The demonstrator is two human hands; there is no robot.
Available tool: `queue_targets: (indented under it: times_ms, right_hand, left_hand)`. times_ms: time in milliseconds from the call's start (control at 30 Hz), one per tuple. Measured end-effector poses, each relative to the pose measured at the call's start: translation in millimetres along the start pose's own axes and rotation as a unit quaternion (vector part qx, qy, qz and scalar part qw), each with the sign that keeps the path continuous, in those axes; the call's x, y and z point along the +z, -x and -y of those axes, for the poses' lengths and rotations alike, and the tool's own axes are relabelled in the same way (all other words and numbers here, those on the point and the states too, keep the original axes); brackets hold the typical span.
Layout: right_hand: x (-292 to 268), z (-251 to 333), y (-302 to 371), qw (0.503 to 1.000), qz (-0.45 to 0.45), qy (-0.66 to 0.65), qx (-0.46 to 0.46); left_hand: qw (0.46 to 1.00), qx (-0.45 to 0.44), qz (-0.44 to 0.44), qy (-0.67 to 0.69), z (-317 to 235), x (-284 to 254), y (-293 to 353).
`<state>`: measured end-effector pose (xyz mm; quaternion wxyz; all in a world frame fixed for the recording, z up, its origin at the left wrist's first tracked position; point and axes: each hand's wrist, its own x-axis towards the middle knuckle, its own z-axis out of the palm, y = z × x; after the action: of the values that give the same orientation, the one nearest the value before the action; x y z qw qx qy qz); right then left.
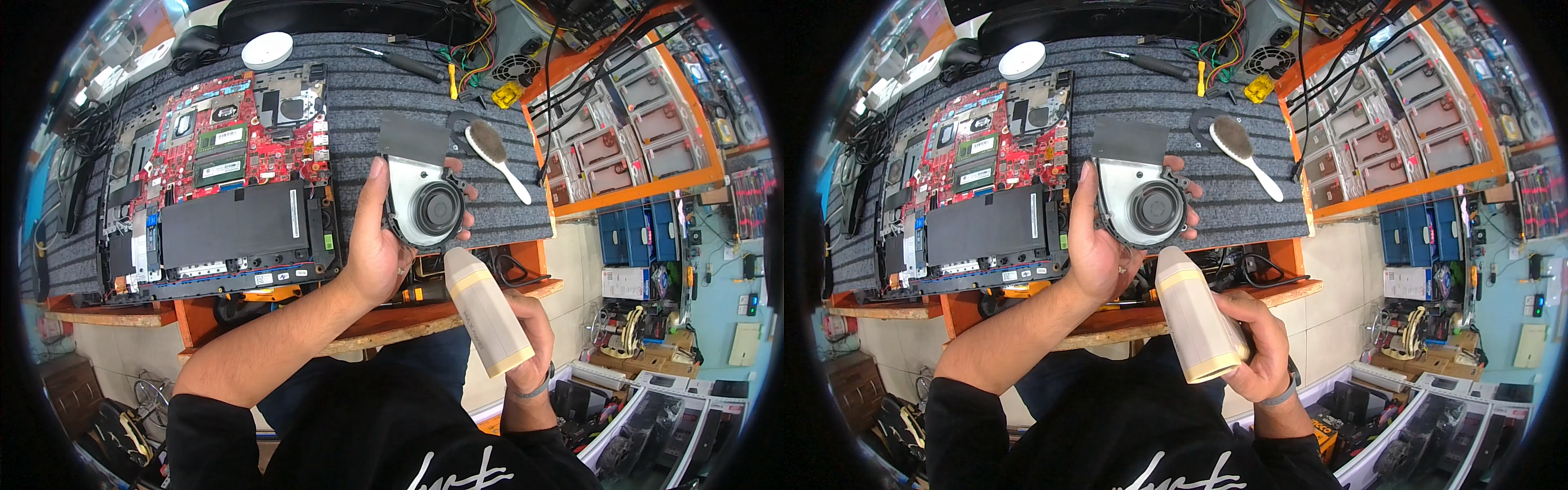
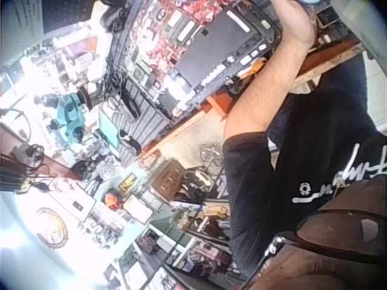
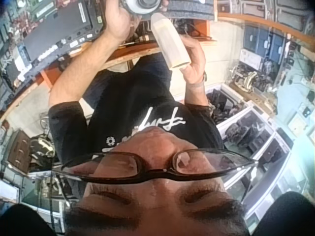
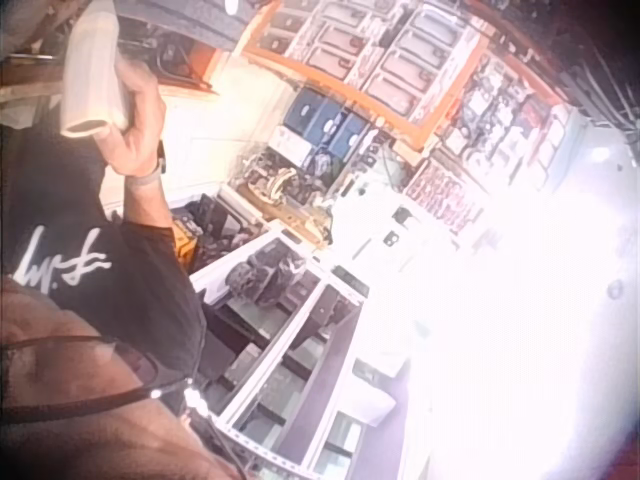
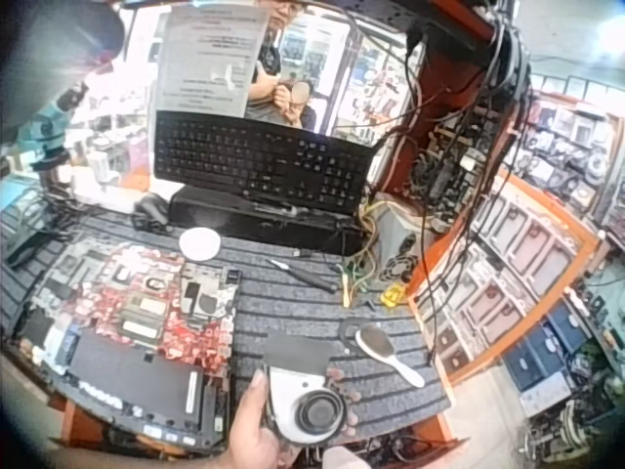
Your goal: The person removes the rotor from a laptop fan, applies oil to the motor shaft from a bottle, and wipes the housing before reassembling the unit.
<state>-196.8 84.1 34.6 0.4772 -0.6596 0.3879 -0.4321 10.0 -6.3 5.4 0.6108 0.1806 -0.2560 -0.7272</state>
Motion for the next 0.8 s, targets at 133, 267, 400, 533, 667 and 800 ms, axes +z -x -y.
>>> queue_targets:
  times_ms: [133, 267, 400, 533, 667, 800]
  right_hand:
    - [0.0, -0.1, -0.4, 1.0, 0.0, 0.001, -0.002]
    - [-0.7, 0.4, -1.1, 1.0, 0.001, 0.005, -0.005]
    - [-0.8, -0.3, -1.0, 1.0, 0.001, 0.012, -0.011]
    - [-1.2, -0.4, -1.7, 1.0, 0.005, 0.015, -0.012]
    - [-1.4, 0.4, -2.3, 1.0, 0.009, 0.021, -0.014]
    - [-1.6, -0.2, -0.4, 1.0, 0.003, 0.02, -0.01]
  left_hand:
    - [1.0, 0.001, 0.0, 0.001, -0.8, 0.3, 0.2]
    - [1.0, 0.005, 0.005, 0.005, -0.6, -0.2, 0.1]
    - [1.0, 0.004, 0.006, 0.006, -0.4, -0.1, -0.1]
    - [1.0, 0.004, 0.008, 0.005, 0.2, -1.1, -0.4]
    - [1.0, 0.002, 0.006, 0.005, -0.6, 0.2, 0.5]
    - [1.0, 0.004, 0.012, 0.001, -0.1, -0.8, -0.3]
